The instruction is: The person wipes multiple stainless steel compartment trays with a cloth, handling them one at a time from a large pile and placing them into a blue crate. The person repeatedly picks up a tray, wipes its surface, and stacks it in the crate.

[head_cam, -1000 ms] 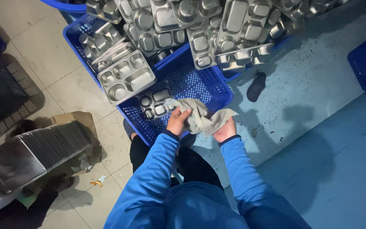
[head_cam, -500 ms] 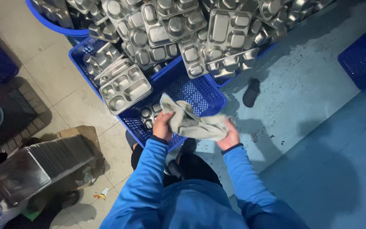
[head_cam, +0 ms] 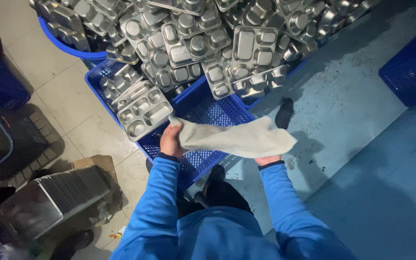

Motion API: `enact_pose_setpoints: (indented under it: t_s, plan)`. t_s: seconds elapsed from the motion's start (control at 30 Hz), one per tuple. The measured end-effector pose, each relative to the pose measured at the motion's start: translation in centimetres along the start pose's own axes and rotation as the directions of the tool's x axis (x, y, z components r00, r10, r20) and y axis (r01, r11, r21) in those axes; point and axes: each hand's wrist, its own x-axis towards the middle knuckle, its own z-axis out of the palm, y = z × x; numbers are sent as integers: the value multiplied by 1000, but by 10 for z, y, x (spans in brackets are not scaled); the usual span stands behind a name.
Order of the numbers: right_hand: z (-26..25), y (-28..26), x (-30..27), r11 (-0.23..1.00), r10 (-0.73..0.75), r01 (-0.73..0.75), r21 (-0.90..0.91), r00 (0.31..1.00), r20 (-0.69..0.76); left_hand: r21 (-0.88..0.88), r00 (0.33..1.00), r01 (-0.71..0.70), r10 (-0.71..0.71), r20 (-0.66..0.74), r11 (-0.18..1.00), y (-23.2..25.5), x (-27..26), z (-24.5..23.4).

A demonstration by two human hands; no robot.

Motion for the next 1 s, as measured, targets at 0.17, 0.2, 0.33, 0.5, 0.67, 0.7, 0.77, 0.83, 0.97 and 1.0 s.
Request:
enact_pose_setpoints:
  t_s: [0.17, 0.2, 0.33, 0.5, 0.67, 0.7, 0.77, 0.83, 0.97, 1.0]
  plan:
    - [24, 3, 8, 991, 102, -109, 73, 991, 82, 15, 1000, -8, 8, -14, 1000, 3, 9, -22]
    - [26, 4, 7, 990, 113, -118, 82, 991, 65, 49, 998, -19, 21, -56, 999, 3, 10, -30]
    - [12, 2, 28, 981, 130, -105, 162, 979, -155, 233, 980, -23, 67, -185, 972, -7, 32, -56]
    - [-21, 4, 61, 964, 139, -213, -157, 913, -384, 454, 967, 28, 91, -238, 891, -6, 39, -86]
    - [-28, 11, 65, 625, -170, -171, -762, 923, -346, 852, 908, 71, 320, -270, 518, 6, 28, -96]
    - [-27, 14, 66, 696, -137, -165, -699, 925, -355, 868, 899, 68, 348, -268, 493, 7, 26, -98]
    - [-25, 19, 68, 818, -68, -160, -552, 926, -370, 896, 881, 67, 396, -260, 439, 6, 19, -102]
    - [-24, 24, 67, 663, -120, -142, -735, 949, -292, 882, 948, 84, 237, -214, 465, 9, 24, -100]
    - [-32, 20, 64, -39, 72, -100, -994, 992, -102, 920, 988, 133, 26, -154, 369, 10, 17, -107]
    - [-31, 22, 67, -191, 85, -105, -976, 989, -123, 974, 987, 158, -48, -152, 162, 11, 18, -107]
